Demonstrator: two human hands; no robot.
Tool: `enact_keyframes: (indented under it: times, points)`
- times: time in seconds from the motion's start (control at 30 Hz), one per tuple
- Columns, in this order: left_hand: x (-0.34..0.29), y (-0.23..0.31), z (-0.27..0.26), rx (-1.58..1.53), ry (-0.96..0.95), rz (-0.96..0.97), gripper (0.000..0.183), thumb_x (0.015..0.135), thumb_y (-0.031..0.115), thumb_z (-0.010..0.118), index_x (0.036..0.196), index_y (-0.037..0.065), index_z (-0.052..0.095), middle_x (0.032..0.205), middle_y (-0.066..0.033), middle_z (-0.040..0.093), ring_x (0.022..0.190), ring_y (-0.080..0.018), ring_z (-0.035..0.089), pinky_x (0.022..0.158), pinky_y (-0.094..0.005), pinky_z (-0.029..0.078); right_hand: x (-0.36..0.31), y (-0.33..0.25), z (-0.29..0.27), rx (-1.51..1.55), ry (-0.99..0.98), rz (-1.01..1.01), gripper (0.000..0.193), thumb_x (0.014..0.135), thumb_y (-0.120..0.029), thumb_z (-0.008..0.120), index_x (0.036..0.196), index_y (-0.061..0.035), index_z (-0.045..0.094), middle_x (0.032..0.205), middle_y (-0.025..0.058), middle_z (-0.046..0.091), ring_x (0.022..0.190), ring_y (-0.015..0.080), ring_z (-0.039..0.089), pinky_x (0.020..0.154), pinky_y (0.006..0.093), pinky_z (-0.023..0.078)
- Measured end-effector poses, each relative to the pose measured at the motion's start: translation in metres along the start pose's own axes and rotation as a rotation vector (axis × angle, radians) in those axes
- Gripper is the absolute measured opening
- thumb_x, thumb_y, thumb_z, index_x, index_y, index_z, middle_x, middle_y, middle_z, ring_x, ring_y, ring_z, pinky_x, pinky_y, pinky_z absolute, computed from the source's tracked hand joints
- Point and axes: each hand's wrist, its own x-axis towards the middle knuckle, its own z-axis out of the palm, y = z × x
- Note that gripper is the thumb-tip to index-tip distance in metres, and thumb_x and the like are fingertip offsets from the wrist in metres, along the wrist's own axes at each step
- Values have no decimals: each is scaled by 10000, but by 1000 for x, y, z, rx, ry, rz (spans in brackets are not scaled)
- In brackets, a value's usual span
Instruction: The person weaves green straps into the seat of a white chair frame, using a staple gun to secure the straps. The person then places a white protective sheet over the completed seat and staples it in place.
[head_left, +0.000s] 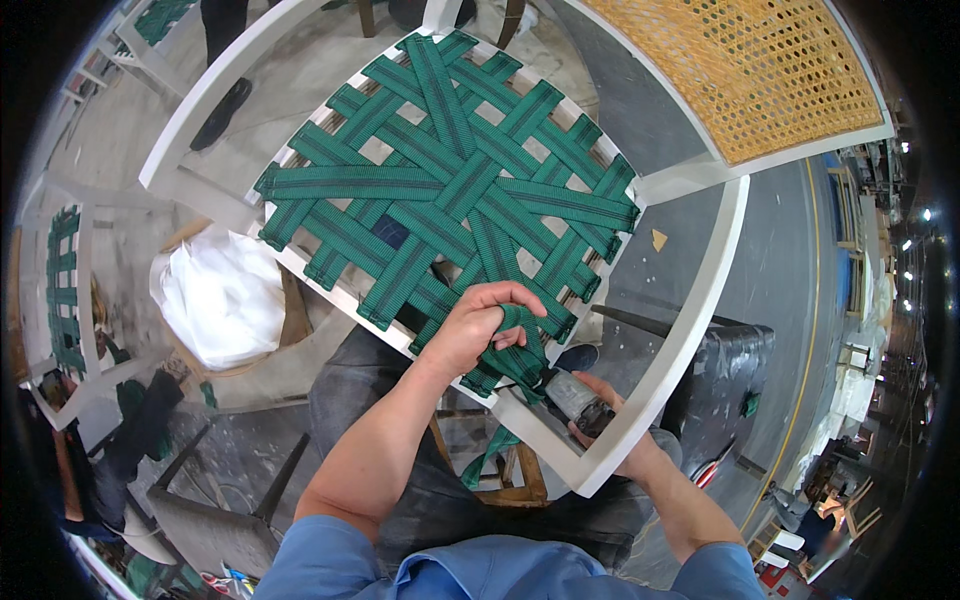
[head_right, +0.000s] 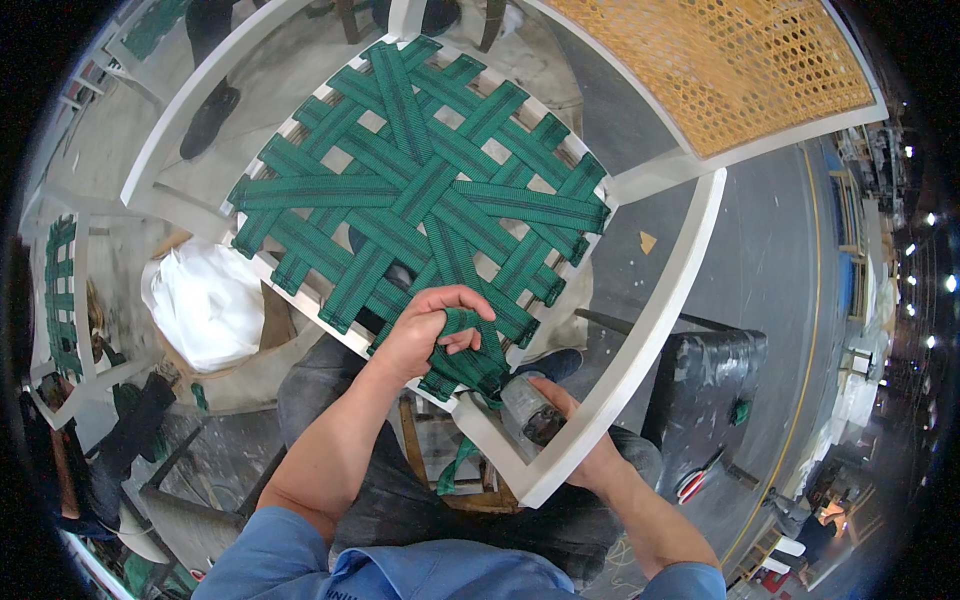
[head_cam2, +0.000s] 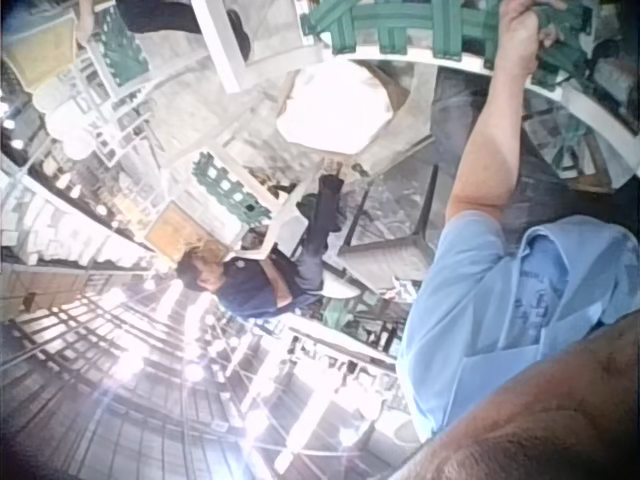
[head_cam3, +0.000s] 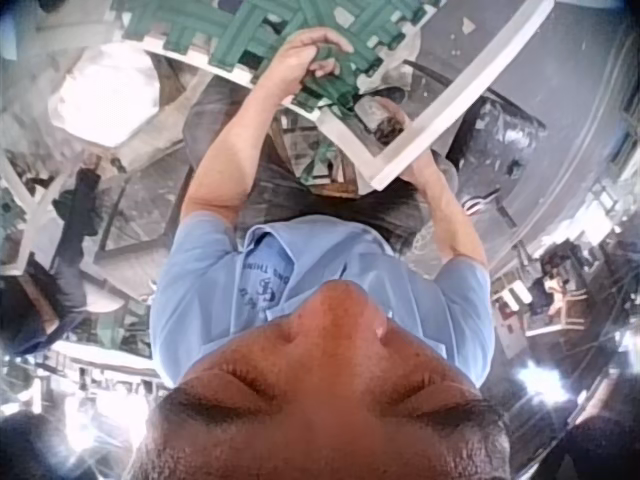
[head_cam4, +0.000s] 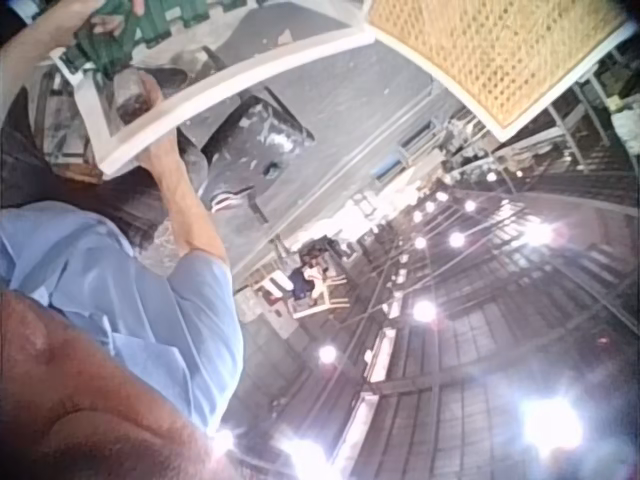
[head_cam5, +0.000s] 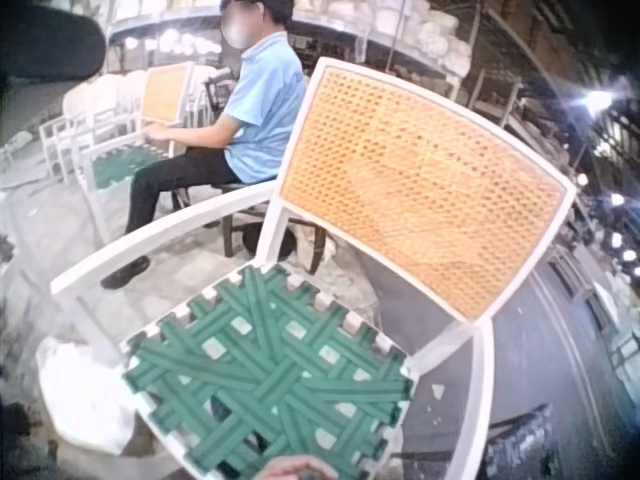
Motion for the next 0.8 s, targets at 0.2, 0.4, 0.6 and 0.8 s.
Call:
enact_keyframes:
  times: [0.2, 0.4, 0.6, 0.8]
  points:
    - [1, -2, -1, -28, 5, 3, 298, 849, 16, 477, 1040, -20, 703, 586, 46, 452, 528, -72, 436, 739, -290, 509, 6, -19, -1, 63, -52, 132, 883, 753, 32, 765, 1533, -53, 360, 1423, 139, 554, 1296, 212, 557, 1128, 341, 426]
    - [1, -3, -1, -48, 5, 15, 282, 854, 9, 482, 1029, -17, 702, 589, 43, 465, 535, -71, 456, 717, -288, 515, 14, -40, -11, -21, -111, 144, 836, 733, 94, 671, 1503, -59, 382, 1402, 145, 563, 1295, 224, 562, 1118, 355, 431]
    - [1, 2, -1, -21, 15, -41, 276, 854, 3, 482, 1023, -15, 699, 586, 43, 463, 541, -73, 470, 720, -288, 518, 5, -21, -4, -57, 11, 125, 700, 787, 64, 692, 1433, -49, 448, 1251, 148, 626, 1207, 251, 608, 1072, 373, 456]
    - [0, 3, 2, -13, 16, -44, 273, 859, 8, 482, 1024, -19, 697, 576, 49, 445, 534, -75, 463, 719, -286, 511, -43, 12, -13, 95, 152, 275, 357, 836, 58, 711, 1173, 12, 603, 953, 101, 685, 856, 211, 653, 743, 353, 535]
